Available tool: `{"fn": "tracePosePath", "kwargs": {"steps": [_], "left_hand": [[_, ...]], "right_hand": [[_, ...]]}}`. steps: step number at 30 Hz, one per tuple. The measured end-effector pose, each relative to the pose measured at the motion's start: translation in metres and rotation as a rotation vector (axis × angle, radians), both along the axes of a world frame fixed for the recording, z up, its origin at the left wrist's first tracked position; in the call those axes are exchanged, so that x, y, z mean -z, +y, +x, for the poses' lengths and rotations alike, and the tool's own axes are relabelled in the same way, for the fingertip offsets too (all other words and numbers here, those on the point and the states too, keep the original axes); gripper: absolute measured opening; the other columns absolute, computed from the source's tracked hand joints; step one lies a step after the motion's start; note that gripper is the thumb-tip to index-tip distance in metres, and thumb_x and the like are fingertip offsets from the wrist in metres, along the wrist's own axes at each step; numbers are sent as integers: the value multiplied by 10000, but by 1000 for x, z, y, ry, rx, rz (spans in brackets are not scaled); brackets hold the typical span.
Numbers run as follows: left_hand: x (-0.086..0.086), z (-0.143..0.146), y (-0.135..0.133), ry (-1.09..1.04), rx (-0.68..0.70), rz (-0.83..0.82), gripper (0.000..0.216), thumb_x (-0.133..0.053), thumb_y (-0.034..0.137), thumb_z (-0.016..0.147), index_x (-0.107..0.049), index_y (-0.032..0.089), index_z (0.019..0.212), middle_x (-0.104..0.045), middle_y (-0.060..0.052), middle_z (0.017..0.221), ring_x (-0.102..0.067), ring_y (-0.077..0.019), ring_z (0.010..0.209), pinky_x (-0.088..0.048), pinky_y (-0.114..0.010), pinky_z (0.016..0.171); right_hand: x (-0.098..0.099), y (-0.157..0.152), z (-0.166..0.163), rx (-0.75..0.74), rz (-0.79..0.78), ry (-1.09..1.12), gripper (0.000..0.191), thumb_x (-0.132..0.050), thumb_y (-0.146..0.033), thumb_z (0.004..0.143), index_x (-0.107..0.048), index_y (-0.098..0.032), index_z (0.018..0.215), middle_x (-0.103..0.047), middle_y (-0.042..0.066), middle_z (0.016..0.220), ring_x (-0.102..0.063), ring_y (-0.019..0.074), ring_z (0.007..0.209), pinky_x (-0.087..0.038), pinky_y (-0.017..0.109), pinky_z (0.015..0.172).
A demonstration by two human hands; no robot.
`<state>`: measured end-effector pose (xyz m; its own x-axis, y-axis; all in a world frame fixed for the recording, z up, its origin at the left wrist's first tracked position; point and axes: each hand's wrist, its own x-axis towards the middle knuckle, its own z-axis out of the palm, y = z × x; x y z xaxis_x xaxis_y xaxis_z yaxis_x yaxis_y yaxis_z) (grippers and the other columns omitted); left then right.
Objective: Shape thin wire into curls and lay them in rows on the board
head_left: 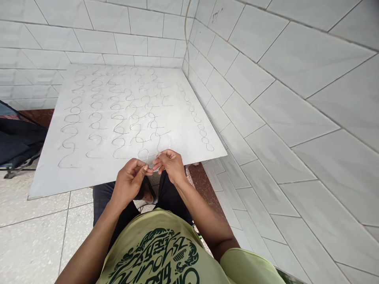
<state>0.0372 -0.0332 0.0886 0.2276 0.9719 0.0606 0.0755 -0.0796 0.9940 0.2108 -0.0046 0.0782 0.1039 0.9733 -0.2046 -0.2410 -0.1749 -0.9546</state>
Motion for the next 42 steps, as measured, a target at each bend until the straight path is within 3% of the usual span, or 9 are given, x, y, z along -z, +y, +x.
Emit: {"fn": "tracePosePath", "kwargs": {"steps": [4, 8, 16, 22, 31, 37, 42], "left_hand": [[-11, -7, 6, -88, 42, -130, 242, -718, 423, 921, -652, 190, 914, -780, -62, 848, -764, -223, 800, -609, -385, 839], [-16, -13, 9, -131, 61, -159, 267, -757, 424, 891, -658, 176, 891, -782, -69, 803, -773, -237, 787, -631, -400, 812], [-13, -19, 11, -288, 74, -258, 282, -801, 396, 858, -661, 156, 907, -770, -66, 814, -761, -210, 753, -643, -359, 733], [-18, -15, 9, -387, 98, -319, 265, -812, 366, 850, -662, 152, 895, -758, -54, 819, -750, -193, 705, -645, -328, 670], [-17, -19, 7, -369, 198, -332, 207, -766, 339, 901, -658, 162, 902, -777, -68, 755, -755, -194, 669, -651, -326, 676], [-17, -18, 7, -453, 189, -364, 190, -798, 313, 870, -711, 151, 918, -768, -65, 770, -751, -190, 690, -644, -313, 681], [-8, -18, 10, -598, 268, -457, 229, -838, 253, 816, -777, 129, 998, -736, -50, 752, -695, -143, 585, -593, -246, 565]], "right_hand": [[0, -5, 5, -122, -17, 20, 380, -746, -525, 828, -605, -173, 816, -748, 37, 708, -720, 162, 524, -482, 195, 386], [-3, -11, 10, -233, -5, 21, 441, -722, -593, 855, -635, -161, 854, -755, 54, 745, -732, 172, 557, -488, 203, 403], [3, -18, 15, -461, 178, 155, 362, -823, -465, 834, -669, -164, 961, -768, 42, 839, -734, 164, 651, -557, 246, 517], [4, -19, 13, -476, 278, 97, 291, -833, -418, 837, -736, -158, 927, -741, 24, 747, -689, 139, 637, -554, 261, 590], [-1, -20, 6, -387, 323, 102, 340, -890, -461, 745, -733, -163, 793, -699, 11, 710, -654, 135, 605, -546, 275, 562], [5, -21, 6, -414, 287, 159, 320, -889, -454, 750, -741, -175, 804, -708, 10, 733, -635, 127, 593, -550, 278, 568], [7, -25, 6, -511, 253, 250, 273, -874, -417, 789, -741, -180, 817, -720, 21, 743, -678, 153, 633, -555, 287, 588]]}}
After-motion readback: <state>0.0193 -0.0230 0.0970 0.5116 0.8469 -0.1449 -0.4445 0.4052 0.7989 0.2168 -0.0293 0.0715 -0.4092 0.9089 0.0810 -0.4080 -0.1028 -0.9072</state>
